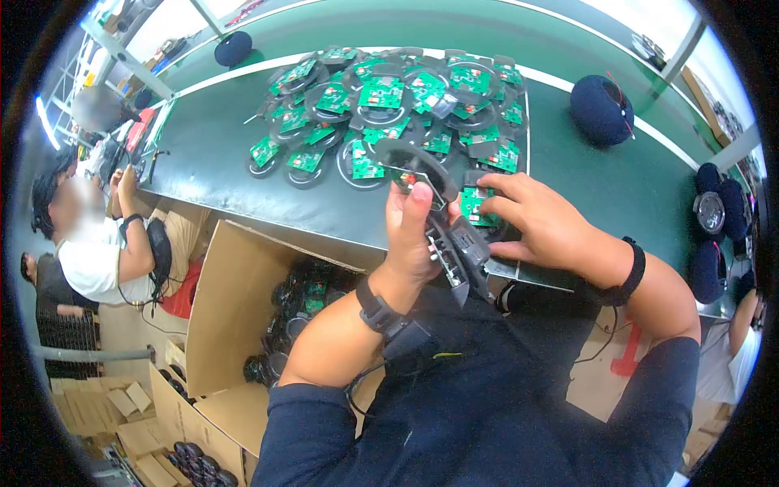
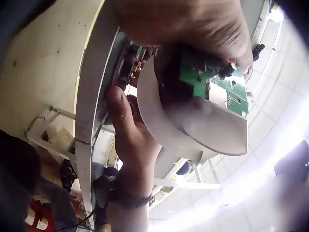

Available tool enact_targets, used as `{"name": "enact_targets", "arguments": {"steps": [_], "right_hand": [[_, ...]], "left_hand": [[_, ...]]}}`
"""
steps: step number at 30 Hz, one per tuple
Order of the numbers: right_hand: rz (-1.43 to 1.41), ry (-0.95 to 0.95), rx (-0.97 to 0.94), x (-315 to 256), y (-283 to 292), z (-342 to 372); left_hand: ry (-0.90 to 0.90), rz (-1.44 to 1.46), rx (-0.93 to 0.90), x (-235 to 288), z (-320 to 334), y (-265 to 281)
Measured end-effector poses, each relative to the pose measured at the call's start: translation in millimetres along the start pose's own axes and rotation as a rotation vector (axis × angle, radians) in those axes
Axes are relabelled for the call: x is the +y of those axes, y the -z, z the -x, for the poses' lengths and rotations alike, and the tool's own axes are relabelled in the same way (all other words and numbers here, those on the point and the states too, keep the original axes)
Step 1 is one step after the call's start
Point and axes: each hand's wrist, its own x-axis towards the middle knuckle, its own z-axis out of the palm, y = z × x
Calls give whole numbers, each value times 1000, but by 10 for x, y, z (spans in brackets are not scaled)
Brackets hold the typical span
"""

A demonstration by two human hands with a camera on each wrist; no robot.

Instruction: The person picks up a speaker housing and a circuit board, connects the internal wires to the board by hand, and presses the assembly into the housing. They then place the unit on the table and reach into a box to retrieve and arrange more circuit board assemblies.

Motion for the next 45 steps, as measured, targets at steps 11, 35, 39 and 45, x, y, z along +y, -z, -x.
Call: {"name": "enact_targets", "arguments": {"steps": [11,35,39,45], "right_hand": [[259,285,138,126,202,-95],[-1352,-544,78,-276,-183,92],[-1444,-591,54,-213,-194,122],[-1407,-613,58,-130,-296,263]], "left_hand": [[-48,177,-200,8,-3,49],[-226,-219,234,239,-230,-231],[-130,-392,263,730,-573,63],[-88,-1040,310,1369,-1436,716]]}}
